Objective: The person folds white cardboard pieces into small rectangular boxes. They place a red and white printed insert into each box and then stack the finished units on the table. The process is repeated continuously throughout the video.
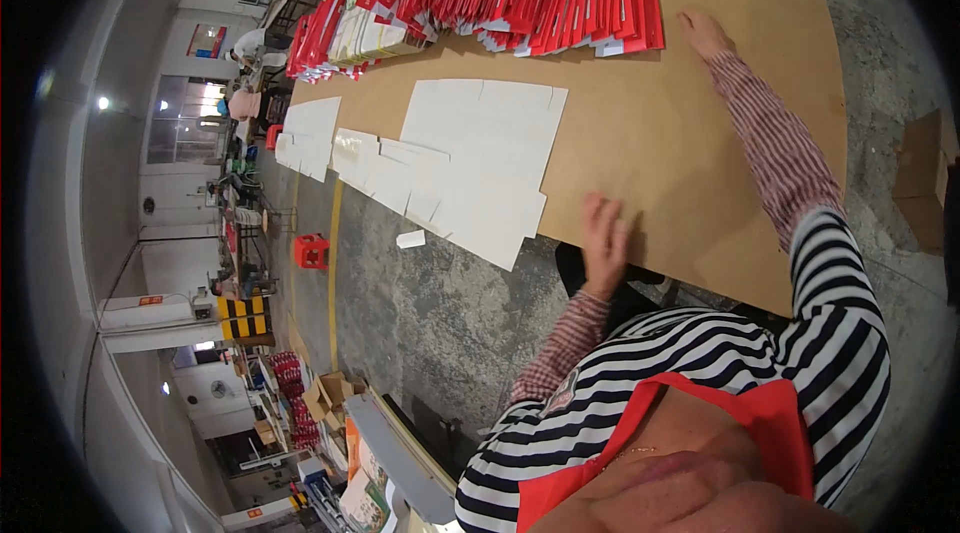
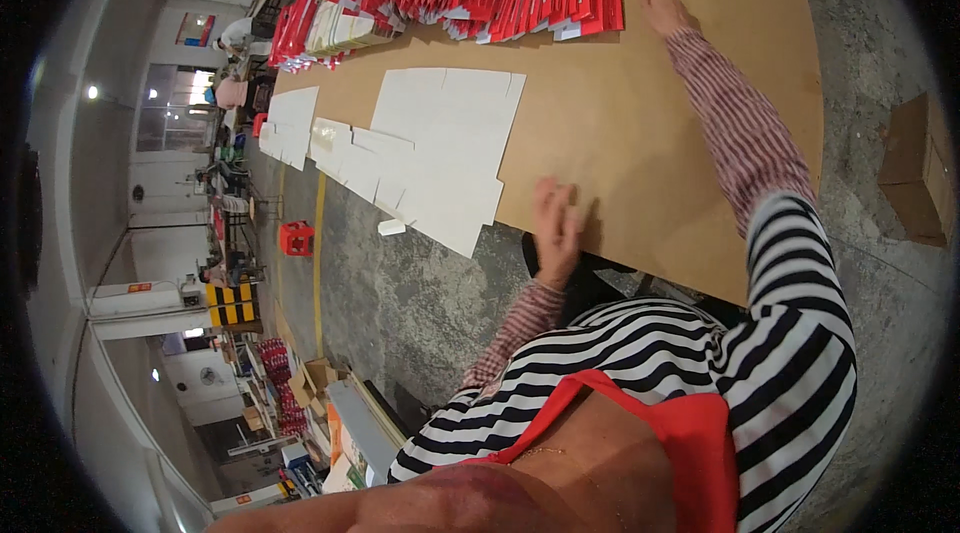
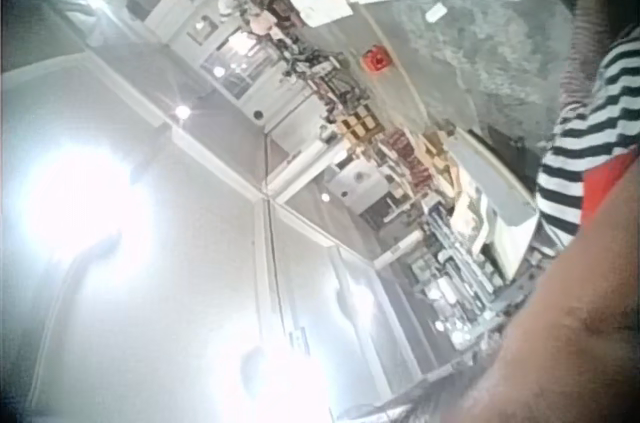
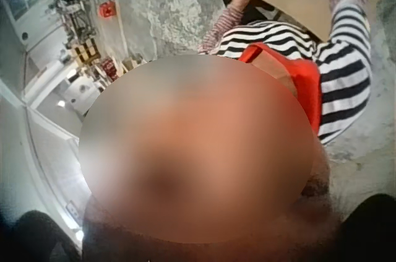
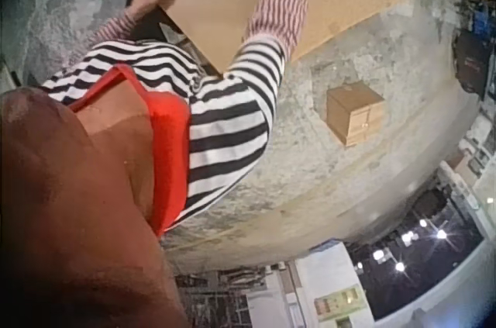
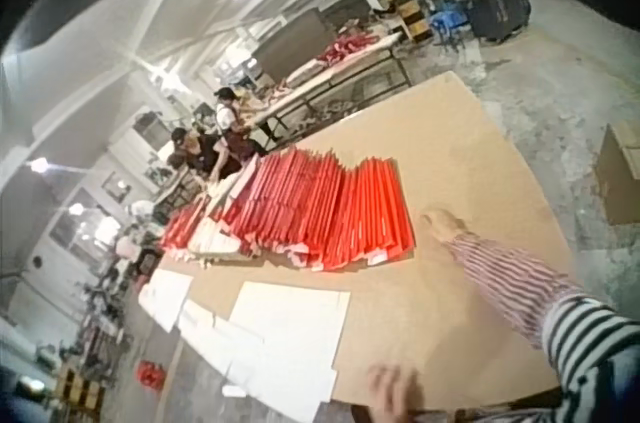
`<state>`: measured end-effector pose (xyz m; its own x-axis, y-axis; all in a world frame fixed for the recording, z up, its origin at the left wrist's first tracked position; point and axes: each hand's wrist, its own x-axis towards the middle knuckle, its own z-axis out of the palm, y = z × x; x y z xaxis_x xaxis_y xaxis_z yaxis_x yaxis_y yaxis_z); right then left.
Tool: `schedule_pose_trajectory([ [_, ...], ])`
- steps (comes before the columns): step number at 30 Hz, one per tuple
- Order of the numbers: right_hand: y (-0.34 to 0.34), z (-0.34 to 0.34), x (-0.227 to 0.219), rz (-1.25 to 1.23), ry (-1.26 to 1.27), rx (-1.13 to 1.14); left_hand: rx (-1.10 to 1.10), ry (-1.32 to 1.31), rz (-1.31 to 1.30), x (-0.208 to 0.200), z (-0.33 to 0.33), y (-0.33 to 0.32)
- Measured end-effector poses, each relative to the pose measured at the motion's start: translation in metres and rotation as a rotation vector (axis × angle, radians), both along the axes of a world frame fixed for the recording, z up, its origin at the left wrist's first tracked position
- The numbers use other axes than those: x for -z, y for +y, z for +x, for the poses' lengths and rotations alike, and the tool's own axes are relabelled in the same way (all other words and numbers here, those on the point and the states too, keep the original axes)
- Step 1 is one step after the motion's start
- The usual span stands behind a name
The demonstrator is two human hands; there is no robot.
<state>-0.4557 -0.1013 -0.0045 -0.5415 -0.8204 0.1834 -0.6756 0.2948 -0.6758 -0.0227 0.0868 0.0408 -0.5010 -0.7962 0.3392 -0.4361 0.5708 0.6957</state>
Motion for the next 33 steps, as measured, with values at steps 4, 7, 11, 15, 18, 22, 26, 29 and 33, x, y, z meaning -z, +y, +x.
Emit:
schedule_pose_trajectory([
  [4, 0.125, 0.042, -0.017, -0.056, -0.264, -0.227, -0.34, -0.235, -0.23, -0.041, 0.105, -0.042],
  [7, 0.187, 0.061, -0.038, 0.004, -0.442, -0.234, -0.289, -0.761, -0.376, -0.034, 0.169, -0.063],
  [11, 0.224, 0.083, -0.055, 0.085, -0.844, -0.217, -0.064, -0.85, -0.339, -0.039, 0.194, -0.08],
  [15, 0.267, 0.131, -0.104, -0.275, -0.086, -0.405, 0.226, -0.647, -0.463, -0.139, 0.118, -0.056],
  [18, 0.311, 0.181, -0.155, -0.37, 0.275, -0.642, 0.541, -0.439, -0.492, -0.152, 0.031, 0.01],
  [22, 0.399, 0.162, -0.109, -0.103, 0.177, -0.792, 0.807, -0.495, -0.285, -0.147, -0.039, 0.1],
  [26, 0.508, 0.101, -0.092, 0.122, 0.346, -0.372, 0.849, -0.643, -0.21, -0.072, -0.064, 0.092],
  [29, 0.537, 0.091, -0.107, 0.218, 0.408, -0.24, 0.853, -0.451, -0.428, -0.025, -0.083, 0.072],
  [33, 0.531, 0.058, -0.076, 0.411, -0.368, 0.113, 0.8, -0.241, 0.136, -0.005, -0.106, 0.05],
])
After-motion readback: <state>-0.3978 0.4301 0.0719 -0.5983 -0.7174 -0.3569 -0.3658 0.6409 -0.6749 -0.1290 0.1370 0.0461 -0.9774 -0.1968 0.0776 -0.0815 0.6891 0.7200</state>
